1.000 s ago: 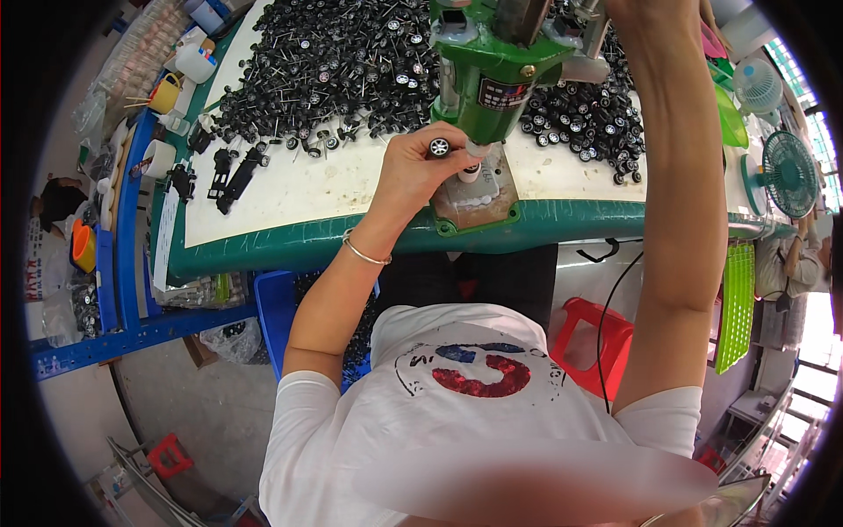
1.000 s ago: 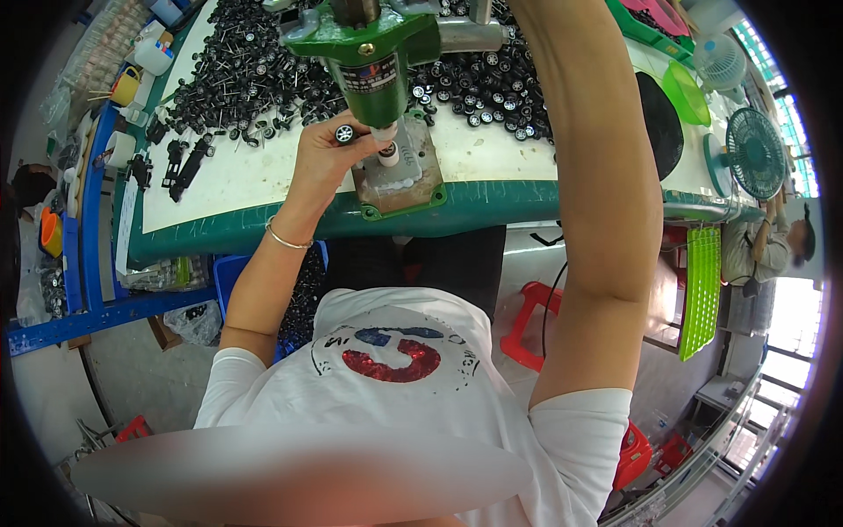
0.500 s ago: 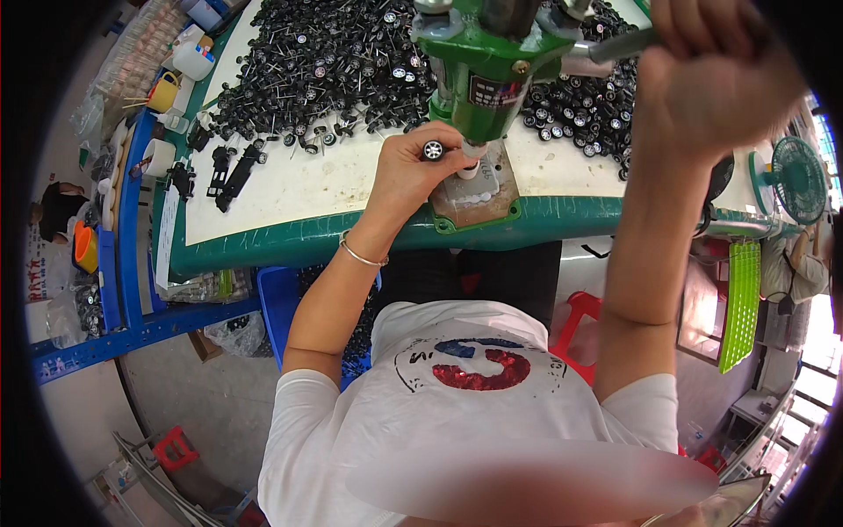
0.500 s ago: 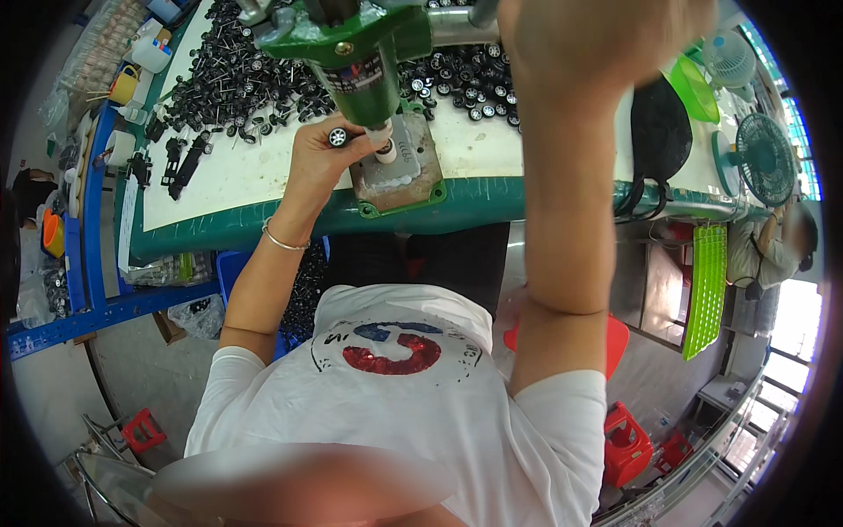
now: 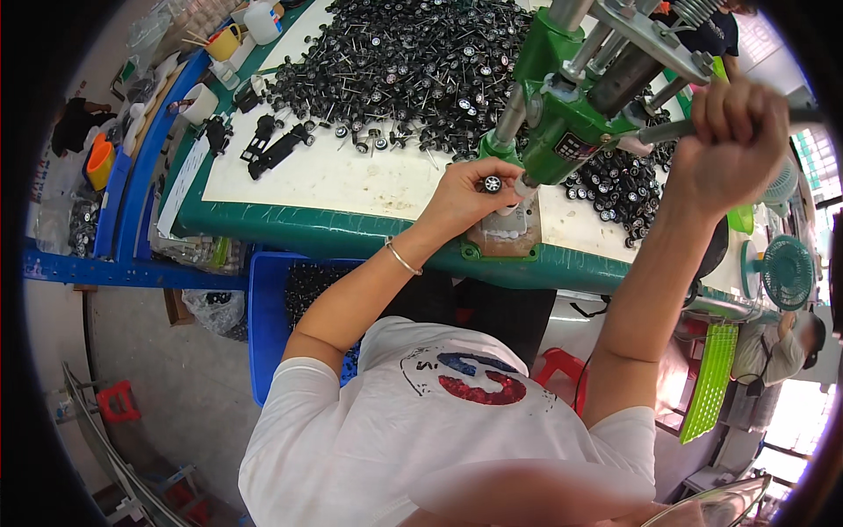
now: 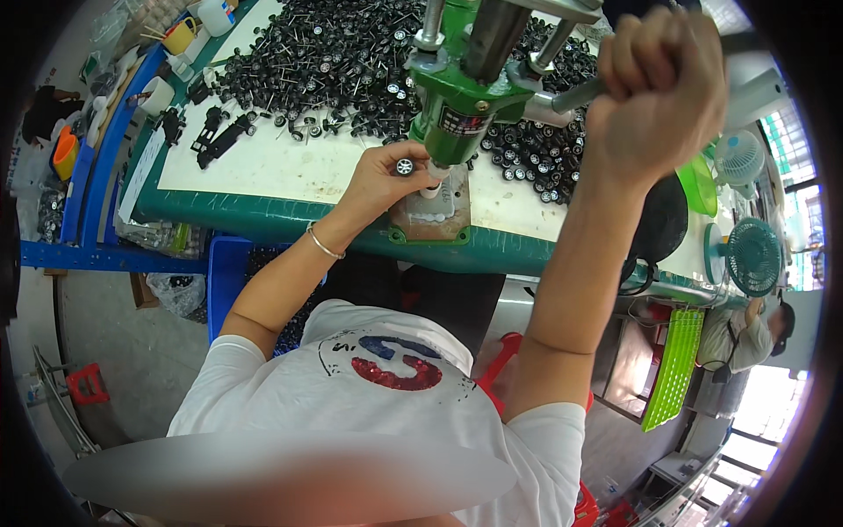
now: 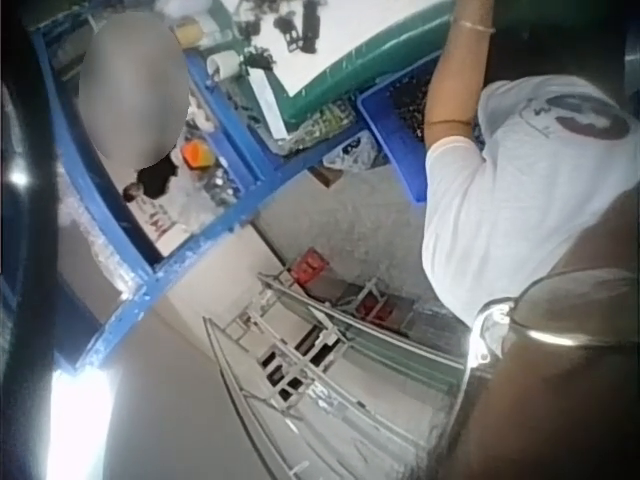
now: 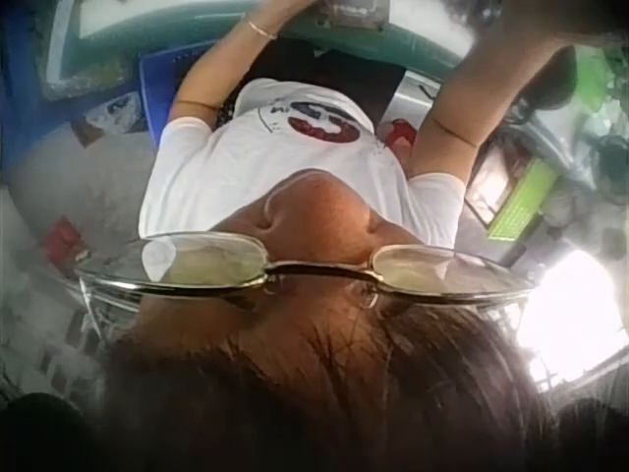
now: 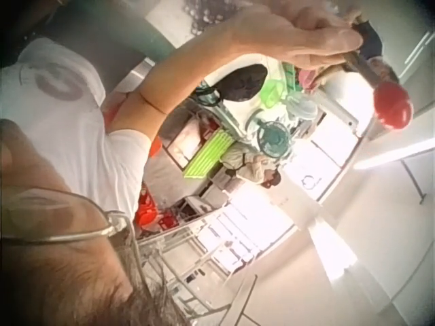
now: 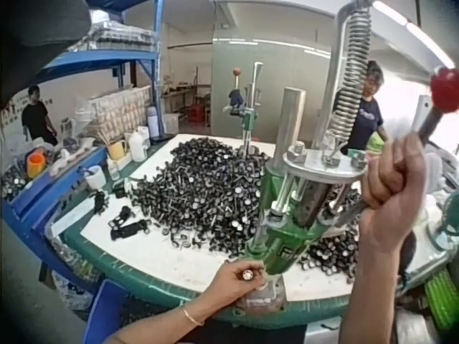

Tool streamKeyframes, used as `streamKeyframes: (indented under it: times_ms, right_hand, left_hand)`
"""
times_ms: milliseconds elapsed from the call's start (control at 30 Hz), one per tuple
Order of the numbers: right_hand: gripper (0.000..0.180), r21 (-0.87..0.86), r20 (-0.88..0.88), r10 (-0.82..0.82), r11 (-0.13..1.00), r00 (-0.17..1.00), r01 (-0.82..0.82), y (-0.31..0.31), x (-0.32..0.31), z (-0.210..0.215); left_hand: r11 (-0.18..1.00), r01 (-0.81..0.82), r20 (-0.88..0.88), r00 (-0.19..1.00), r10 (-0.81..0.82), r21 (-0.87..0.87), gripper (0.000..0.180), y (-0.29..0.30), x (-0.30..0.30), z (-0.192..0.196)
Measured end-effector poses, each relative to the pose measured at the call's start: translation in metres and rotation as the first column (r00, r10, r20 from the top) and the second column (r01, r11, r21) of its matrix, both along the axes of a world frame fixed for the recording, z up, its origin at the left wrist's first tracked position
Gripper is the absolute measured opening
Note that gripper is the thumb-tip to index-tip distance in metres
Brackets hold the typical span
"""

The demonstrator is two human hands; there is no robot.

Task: The person assembles small plastic components with white inserts using a manual hand press.

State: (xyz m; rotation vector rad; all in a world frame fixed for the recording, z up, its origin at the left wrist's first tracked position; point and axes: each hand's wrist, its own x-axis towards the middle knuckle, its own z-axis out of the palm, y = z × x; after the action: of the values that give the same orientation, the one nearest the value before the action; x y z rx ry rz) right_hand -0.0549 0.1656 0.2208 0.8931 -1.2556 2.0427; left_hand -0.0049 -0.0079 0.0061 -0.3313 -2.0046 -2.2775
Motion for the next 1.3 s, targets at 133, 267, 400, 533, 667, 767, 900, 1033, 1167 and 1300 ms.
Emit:
streamKeyframes:
  times_ms: [133,267,400,533,667,767,900,1033,1167,1300]
  right_hand:
    - [0.021,0.035,0.346,-0.035,0.999,0.938,0.025,0.014,-0.077,0.002]
    - [0.018,0.132,0.353,0.171,0.964,0.920,-0.229,0.014,-0.108,-0.013]
    - [0.022,0.157,0.271,0.229,0.948,0.935,-0.278,0.026,-0.113,-0.034]
    - [0.023,0.164,0.496,-0.017,0.984,0.868,-0.074,0.040,-0.080,-0.073]
    - [0.013,0.764,0.587,-0.532,0.614,0.611,-0.199,0.058,-0.057,-0.144]
    - [0.016,0.881,0.303,-0.400,0.463,0.865,-0.094,0.049,-0.037,-0.193]
    - [0.016,0.968,0.043,-0.410,0.243,0.911,0.063,0.034,-0.024,-0.218]
    - [0.015,0.969,-0.083,-0.380,0.185,0.921,0.163,0.035,-0.024,-0.225]
    - [0.013,0.968,-0.133,-0.358,0.154,0.924,0.199,0.040,-0.027,-0.224]
    - [0.014,0.956,-0.243,-0.349,0.069,0.905,0.284,0.037,-0.032,-0.224]
  left_hand:
    - [0.999,0.026,-0.051,0.998,-0.024,0.031,0.024,-0.001,-0.005,0.001]
    - [0.887,-0.054,0.167,0.986,-0.027,0.459,0.013,-0.014,-0.016,-0.009]
    - [0.886,-0.277,0.308,0.937,0.164,0.372,0.011,-0.061,-0.011,-0.007]
    - [0.917,-0.243,0.320,0.937,0.138,0.317,0.014,-0.101,-0.013,-0.024]
    - [0.949,-0.208,0.314,0.908,0.277,-0.238,0.020,-0.086,-0.017,-0.013]
    - [0.853,-0.104,0.241,0.936,0.258,-0.511,0.023,-0.068,-0.019,-0.008]
    - [0.631,-0.193,0.010,0.953,0.304,-0.751,0.022,-0.064,-0.022,-0.014]
    - [0.544,-0.298,-0.203,0.952,0.228,-0.784,0.017,-0.068,-0.022,-0.022]
    - [0.795,-0.276,-0.145,0.961,0.235,-0.540,0.016,-0.068,-0.018,-0.021]
    - [0.973,-0.214,0.230,0.946,0.229,-0.087,0.013,-0.072,-0.011,-0.007]
